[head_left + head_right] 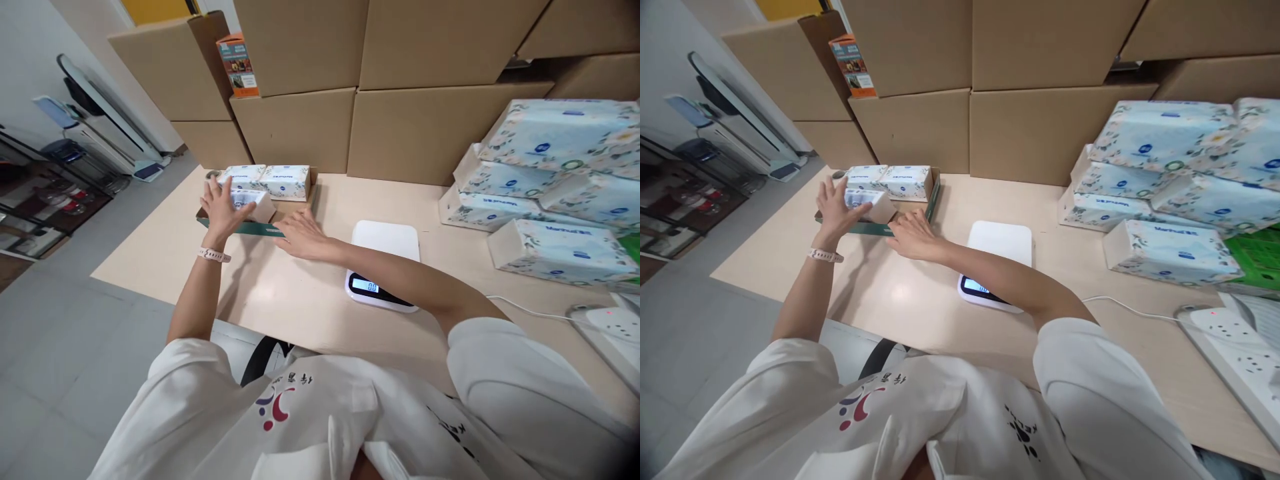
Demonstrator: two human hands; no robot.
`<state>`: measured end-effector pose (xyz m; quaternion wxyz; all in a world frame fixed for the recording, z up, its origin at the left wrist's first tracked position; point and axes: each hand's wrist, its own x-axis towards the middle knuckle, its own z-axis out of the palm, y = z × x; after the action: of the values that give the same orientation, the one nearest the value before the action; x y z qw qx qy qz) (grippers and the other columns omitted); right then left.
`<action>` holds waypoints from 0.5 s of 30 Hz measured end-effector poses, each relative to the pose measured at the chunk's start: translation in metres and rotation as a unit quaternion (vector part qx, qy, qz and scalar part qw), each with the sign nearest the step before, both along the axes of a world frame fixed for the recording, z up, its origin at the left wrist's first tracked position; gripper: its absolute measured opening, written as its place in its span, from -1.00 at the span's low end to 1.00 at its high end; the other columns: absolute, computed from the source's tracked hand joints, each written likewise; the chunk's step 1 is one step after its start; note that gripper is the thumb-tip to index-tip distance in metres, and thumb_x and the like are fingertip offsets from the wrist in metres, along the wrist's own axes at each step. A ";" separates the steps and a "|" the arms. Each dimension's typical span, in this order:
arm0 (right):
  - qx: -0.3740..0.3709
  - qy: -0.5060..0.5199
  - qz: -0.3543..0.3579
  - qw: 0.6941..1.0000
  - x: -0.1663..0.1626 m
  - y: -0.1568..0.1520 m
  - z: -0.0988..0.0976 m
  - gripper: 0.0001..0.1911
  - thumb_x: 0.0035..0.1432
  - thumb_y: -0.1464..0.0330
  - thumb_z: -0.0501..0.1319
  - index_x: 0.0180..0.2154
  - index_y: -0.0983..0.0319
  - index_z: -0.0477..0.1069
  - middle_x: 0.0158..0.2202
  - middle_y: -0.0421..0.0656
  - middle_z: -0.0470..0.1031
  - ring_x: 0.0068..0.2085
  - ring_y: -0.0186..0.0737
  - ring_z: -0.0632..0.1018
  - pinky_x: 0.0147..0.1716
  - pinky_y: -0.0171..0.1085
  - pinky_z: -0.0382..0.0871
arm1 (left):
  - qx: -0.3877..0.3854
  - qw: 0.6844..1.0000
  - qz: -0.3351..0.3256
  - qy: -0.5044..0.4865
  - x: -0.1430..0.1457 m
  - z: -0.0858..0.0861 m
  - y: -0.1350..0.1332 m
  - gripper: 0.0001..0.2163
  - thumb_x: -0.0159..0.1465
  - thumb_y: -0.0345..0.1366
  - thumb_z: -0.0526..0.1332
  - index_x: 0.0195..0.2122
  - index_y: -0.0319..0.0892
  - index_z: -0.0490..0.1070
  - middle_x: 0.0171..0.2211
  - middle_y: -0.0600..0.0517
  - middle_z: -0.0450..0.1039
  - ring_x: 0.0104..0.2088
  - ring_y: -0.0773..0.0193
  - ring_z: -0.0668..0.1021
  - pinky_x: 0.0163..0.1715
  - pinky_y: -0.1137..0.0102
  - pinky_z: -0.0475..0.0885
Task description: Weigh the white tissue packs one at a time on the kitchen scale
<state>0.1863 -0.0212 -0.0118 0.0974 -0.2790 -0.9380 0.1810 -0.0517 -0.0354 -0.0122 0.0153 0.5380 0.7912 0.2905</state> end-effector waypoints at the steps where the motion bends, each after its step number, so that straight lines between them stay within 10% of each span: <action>1: 0.006 -0.003 0.004 1.000 0.002 0.000 -0.001 -0.57 0.50 0.26 0.05 0.11 0.34 0.57 0.17 0.15 0.60 0.27 0.16 0.44 0.34 0.13 0.07 | -0.056 0.996 -0.044 0.046 0.002 0.002 0.001 -0.07 0.21 0.13 0.41 0.53 -0.08 0.16 0.63 -0.21 -0.19 0.62 -0.37 -0.20 0.53 -0.30 -0.25; 6: 0.007 -0.020 -0.008 1.000 0.006 0.004 -0.003 -0.56 0.49 0.35 -0.01 -0.04 0.39 0.63 0.13 0.19 0.62 0.23 0.16 0.50 0.30 0.10 0.11 | -0.231 0.953 -0.165 0.109 -0.003 0.010 0.022 -0.13 0.31 0.16 0.30 0.56 -0.05 0.11 0.63 -0.21 -0.17 0.62 -0.38 -0.13 0.50 -0.33 -0.12; 11: -0.022 0.016 0.005 1.000 0.022 -0.003 0.001 -0.60 0.48 0.34 0.06 0.18 0.32 0.52 0.30 0.10 0.54 0.33 0.07 0.47 0.42 0.08 0.04 | -0.191 0.974 -0.080 0.090 -0.006 0.013 0.038 -0.15 0.41 0.19 0.17 0.54 -0.33 0.10 0.61 -0.21 -0.07 0.58 -0.44 -0.04 0.49 -0.29 -0.06; 15: 0.029 0.120 -0.003 0.992 0.088 -0.022 0.014 -0.51 0.49 0.22 0.10 0.35 0.21 0.38 0.49 0.04 0.33 0.44 0.05 0.38 0.51 0.16 -0.01 | -0.089 0.979 -0.175 0.051 0.049 0.030 0.036 -0.19 0.41 0.16 0.22 0.50 -0.32 0.17 0.61 -0.12 -0.02 0.62 -0.27 -0.07 0.61 -0.06 -0.17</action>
<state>0.2746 -0.0436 0.0022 0.2183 -0.2553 -0.9235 0.1852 -0.0026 0.0002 0.0174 0.0729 0.6786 0.7073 0.1842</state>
